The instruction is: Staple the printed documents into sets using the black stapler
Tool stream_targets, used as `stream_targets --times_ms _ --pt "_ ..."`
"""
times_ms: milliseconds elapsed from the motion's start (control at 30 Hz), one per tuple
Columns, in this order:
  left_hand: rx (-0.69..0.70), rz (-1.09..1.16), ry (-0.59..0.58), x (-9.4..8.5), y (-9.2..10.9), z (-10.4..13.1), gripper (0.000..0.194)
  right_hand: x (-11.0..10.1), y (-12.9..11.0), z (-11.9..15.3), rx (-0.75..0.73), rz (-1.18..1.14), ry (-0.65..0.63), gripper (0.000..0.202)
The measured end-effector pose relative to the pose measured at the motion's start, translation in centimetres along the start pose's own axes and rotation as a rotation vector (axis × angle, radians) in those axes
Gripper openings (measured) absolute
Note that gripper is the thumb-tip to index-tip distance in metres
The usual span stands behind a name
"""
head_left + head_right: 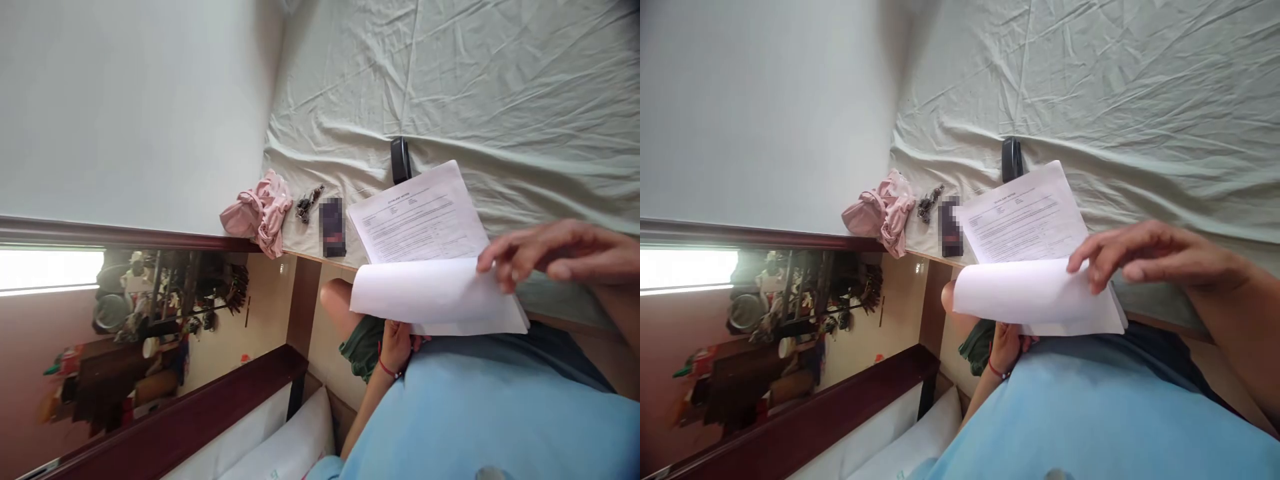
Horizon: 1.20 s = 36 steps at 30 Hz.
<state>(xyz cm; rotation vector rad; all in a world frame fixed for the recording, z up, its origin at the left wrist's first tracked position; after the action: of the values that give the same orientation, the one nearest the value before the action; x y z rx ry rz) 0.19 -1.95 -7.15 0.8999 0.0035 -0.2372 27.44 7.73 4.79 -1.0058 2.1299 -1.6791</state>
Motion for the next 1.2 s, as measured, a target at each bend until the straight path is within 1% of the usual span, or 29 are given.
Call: stream_targets --times_ms 67,133,167,200,233,267,300,367,467,500,567,633,667,767,867,933,1000,1100,1200 --pt "-0.017 -0.028 -0.027 0.4 -0.3 0.4 0.063 -3.1 0.5 0.6 -0.019 -0.065 0.332 0.02" --pt "-0.039 -0.085 -0.055 0.5 -0.6 0.8 0.067 -5.5 1.8 2.0 0.053 -0.096 0.647 0.014" --pt "-0.041 -0.113 -0.065 0.5 -0.7 1.0 0.069 -6.4 2.3 2.8 0.102 -0.055 0.791 0.009" --pt "-0.04 -0.135 -0.081 0.5 -0.7 1.1 0.07 -7.0 2.7 3.6 0.156 0.009 0.908 0.006" --pt "-0.033 -0.148 -0.098 0.6 -0.6 1.2 0.071 -7.3 2.8 4.2 0.2 0.077 0.996 0.007" --pt "-0.025 -0.149 -0.113 0.7 -0.5 1.2 0.071 -7.5 2.9 4.6 0.236 0.128 1.053 0.011" --pt "-0.015 -0.14 -0.122 0.8 -0.3 1.3 0.072 -7.6 3.0 4.8 0.265 0.16 1.082 0.015" --pt "-0.004 -0.108 -0.114 0.9 -0.1 1.2 0.074 -7.6 3.5 4.8 0.29 0.171 1.096 0.021" --pt "-0.003 -0.068 -0.069 0.8 -0.1 1.1 0.078 -7.5 3.9 4.7 0.287 0.164 1.064 0.029" --pt "-0.005 -0.059 -0.064 0.8 -0.2 1.1 0.078 -7.5 4.0 4.5 0.284 0.17 1.043 0.028" --pt "-0.009 -0.044 -0.058 0.8 -0.4 1.1 0.078 -7.3 4.0 4.3 0.276 0.197 0.999 0.019" --pt "-0.008 -0.033 -0.055 0.9 -0.5 1.0 0.078 -7.1 3.7 4.1 0.232 0.232 0.957 0.015" --pt "-0.005 -0.027 -0.054 1.0 -0.6 0.9 0.078 -6.9 3.4 3.8 0.185 0.239 0.923 0.016" --pt "-0.003 0.002 -0.035 1.0 -0.7 0.7 0.079 -5.7 3.1 2.6 0.043 0.187 0.762 0.026" --pt "-0.022 0.035 -0.002 0.8 -0.8 0.6 0.078 -4.6 3.5 1.6 0.014 0.111 0.662 0.035" --pt "-0.04 0.047 0.008 0.8 -0.8 0.6 0.077 -4.4 3.5 1.4 0.006 0.075 0.67 0.038" --pt "-0.054 0.055 0.011 0.9 -0.7 0.6 0.076 -4.5 3.2 1.4 -0.008 0.078 0.717 0.037" --pt "-0.067 0.07 0.019 0.9 -0.7 0.6 0.076 -4.8 2.6 1.8 -0.016 0.17 0.769 0.032" --pt "-0.074 0.085 0.025 1.0 -0.9 0.6 0.077 -5.0 2.8 2.3 0.014 0.249 0.794 0.027"
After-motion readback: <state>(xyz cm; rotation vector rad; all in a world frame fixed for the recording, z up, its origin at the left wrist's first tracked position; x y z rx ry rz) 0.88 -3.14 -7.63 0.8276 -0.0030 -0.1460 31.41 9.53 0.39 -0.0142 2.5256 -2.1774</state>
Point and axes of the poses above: each hand's wrist, its own z-axis away from the middle knuckle, its own x-axis out of the palm, y = z × x, the point moved 10 cm from there along -z, towards the middle knuckle, and after that the axes turned 1 degree about x, right-handed, at the moved point
